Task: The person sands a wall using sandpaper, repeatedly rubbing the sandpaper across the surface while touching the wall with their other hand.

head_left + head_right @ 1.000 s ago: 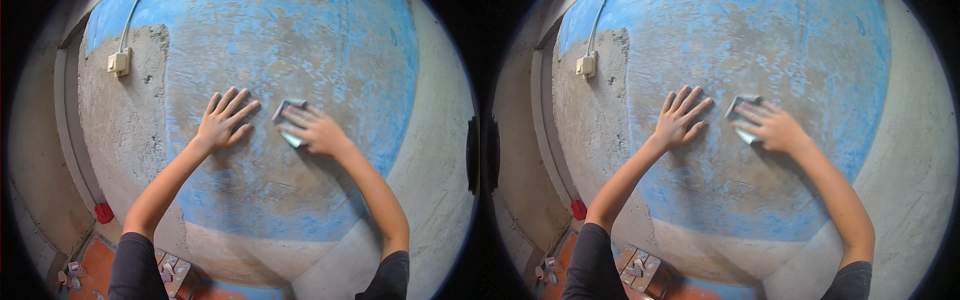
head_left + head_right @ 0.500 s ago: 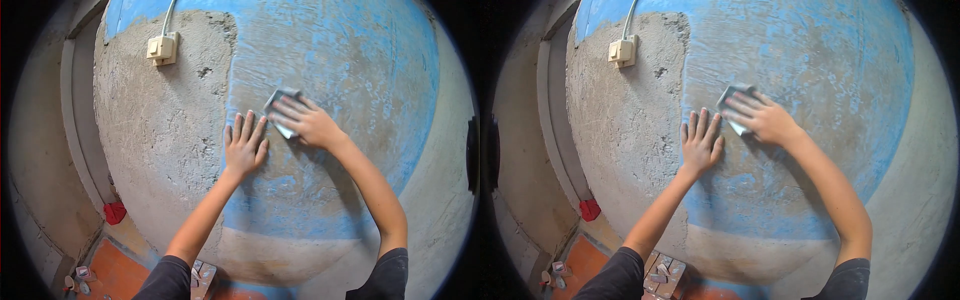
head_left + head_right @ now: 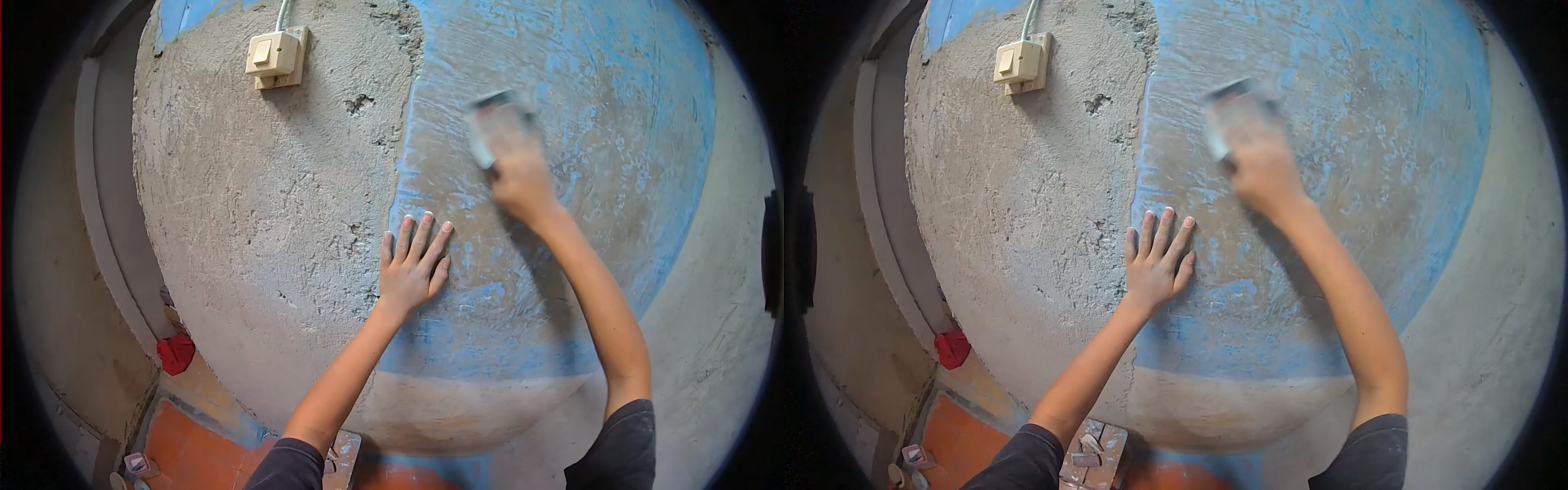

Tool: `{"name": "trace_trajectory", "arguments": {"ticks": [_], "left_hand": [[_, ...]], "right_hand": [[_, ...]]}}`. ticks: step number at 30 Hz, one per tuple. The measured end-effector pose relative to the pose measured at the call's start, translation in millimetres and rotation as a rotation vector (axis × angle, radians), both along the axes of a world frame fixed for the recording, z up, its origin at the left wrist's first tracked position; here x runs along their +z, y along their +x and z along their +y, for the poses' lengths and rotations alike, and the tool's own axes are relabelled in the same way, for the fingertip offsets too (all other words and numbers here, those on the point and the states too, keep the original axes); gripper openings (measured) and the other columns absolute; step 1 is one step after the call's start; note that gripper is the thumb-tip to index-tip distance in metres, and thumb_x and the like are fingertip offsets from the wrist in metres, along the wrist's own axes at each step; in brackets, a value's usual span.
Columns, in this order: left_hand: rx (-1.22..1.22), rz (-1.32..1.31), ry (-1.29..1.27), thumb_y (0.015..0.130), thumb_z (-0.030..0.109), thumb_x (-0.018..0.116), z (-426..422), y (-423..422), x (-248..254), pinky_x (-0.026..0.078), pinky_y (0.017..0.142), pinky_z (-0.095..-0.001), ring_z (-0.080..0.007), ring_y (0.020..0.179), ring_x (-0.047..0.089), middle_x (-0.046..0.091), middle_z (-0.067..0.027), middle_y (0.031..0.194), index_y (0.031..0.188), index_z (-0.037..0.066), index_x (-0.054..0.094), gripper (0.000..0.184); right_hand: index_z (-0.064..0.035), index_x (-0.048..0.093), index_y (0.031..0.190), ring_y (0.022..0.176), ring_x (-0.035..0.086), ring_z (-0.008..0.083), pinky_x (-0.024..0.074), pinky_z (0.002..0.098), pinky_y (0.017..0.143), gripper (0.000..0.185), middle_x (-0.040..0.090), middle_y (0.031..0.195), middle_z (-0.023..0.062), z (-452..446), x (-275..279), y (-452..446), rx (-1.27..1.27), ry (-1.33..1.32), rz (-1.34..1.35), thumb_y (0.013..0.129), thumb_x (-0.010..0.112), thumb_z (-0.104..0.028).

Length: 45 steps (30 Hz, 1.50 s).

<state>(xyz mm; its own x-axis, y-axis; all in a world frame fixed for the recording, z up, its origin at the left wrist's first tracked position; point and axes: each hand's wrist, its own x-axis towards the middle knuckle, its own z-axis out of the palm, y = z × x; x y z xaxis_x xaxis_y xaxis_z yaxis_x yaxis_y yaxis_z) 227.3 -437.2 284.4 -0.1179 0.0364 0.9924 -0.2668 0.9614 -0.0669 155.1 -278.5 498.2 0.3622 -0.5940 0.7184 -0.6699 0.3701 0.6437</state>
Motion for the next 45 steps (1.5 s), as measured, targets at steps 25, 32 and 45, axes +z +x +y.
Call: {"name": "trace_trajectory", "arguments": {"ticks": [25, 32, 45], "left_hand": [[0.079, 0.021, -0.061, 0.101, 0.043, 0.041, 0, -3, -1, 0.002, 0.124, -0.0492, -0.033, 0.154, 0.019, 0.036, -0.0123, 0.162, 0.152, 0.022, 0.049, 0.055], [0.037, -0.111, 0.164, 0.104, 0.043, 0.041, 22, -5, -7, -0.002, 0.119, -0.0603, -0.0414, 0.154, 0.005, 0.021, -0.0191, 0.166, 0.158, 0.015, 0.036, 0.061], [-0.229, -0.331, 0.46, 0.1, 0.054, 0.047, 169, -73, 7, -0.012, 0.102, -0.0798, -0.0619, 0.14, -0.028, -0.024, -0.0467, 0.152, 0.159, -0.002, -0.006, 0.097]], "right_hand": [[-0.026, 0.043, 0.153, 0.146, 0.039, 0.0299, 0.0279, 0.0501, 0.12, 0.075, 0.04, 0.158, 0.0139, 117, -49, -60, -0.285, 0.088, -0.083, 0.082, 0.065, -0.015], [-0.0226, 0.047, 0.151, 0.143, 0.043, 0.0303, 0.0327, 0.0509, 0.117, 0.075, 0.045, 0.155, 0.0121, 149, -79, -67, -0.269, 0.052, -0.181, 0.079, 0.063, -0.01], [-0.0231, 0.048, 0.15, 0.143, 0.043, 0.0307, 0.0255, 0.052, 0.121, 0.07, 0.05, 0.151, 0.0125, 241, -68, -137, -0.199, -0.151, -0.198, 0.082, 0.062, -0.013]]}}
